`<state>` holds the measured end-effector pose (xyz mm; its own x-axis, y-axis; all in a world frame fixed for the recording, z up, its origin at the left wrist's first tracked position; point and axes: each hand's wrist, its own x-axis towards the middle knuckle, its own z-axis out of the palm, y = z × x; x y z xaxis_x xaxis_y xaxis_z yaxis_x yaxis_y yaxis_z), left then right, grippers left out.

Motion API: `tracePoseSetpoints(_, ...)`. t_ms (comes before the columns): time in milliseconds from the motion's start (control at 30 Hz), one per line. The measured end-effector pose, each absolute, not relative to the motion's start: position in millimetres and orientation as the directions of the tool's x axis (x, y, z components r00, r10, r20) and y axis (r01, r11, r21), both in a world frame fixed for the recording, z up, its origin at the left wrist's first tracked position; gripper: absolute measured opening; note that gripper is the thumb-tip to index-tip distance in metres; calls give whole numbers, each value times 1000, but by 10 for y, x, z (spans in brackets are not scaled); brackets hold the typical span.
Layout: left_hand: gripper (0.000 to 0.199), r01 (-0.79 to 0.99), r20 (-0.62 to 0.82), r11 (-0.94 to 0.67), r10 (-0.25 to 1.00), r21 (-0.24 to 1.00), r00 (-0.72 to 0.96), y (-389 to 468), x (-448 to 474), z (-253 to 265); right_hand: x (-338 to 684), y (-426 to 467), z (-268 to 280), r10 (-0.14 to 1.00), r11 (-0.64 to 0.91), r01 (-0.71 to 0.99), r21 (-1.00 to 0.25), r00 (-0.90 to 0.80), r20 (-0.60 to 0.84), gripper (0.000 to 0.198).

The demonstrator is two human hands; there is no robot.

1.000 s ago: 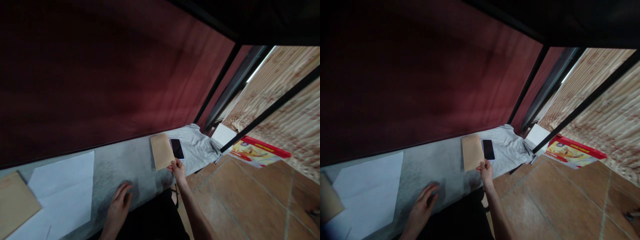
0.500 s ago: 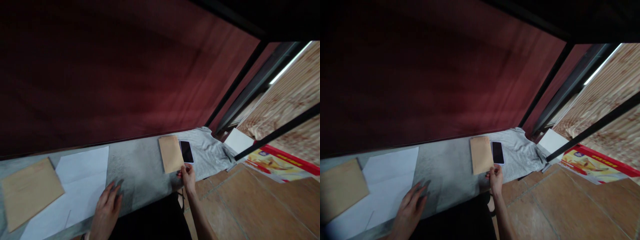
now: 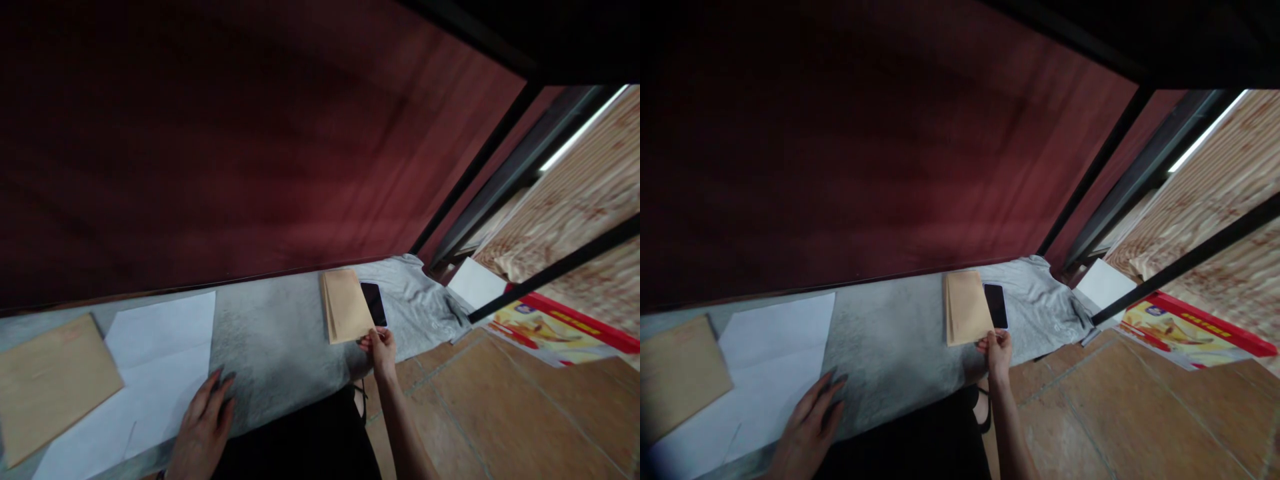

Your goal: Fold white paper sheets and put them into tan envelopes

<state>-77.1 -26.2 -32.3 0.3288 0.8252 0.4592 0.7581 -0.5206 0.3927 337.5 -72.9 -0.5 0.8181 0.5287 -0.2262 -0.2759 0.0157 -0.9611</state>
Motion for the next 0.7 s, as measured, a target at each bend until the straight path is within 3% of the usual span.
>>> tracePoseSetpoints(133, 37, 778, 494, -498, 822, 383, 282, -255, -785, -307, 3333, -732, -6, 534, 1, -283, -959, 811, -239, 54)
tracePoseSetpoints(333, 63, 947, 443, -221, 891, 235, 98, -408, -801, -264, 3269, -771, 48, 550, -96, -262, -960, 790, -271, 68)
tracePoseSetpoints(500, 72, 951, 423, -301, 872, 70, 245, -460, -998, -323, 3243, -843, 45, 596, -186, -161, -969, 766, -241, 71)
tracePoseSetpoints(700, 52, 925, 339, -379, 867, -25, 364, -422, -1253, -413, 3218, -901, 44, 620, -284, -36, -958, 756, -212, 96)
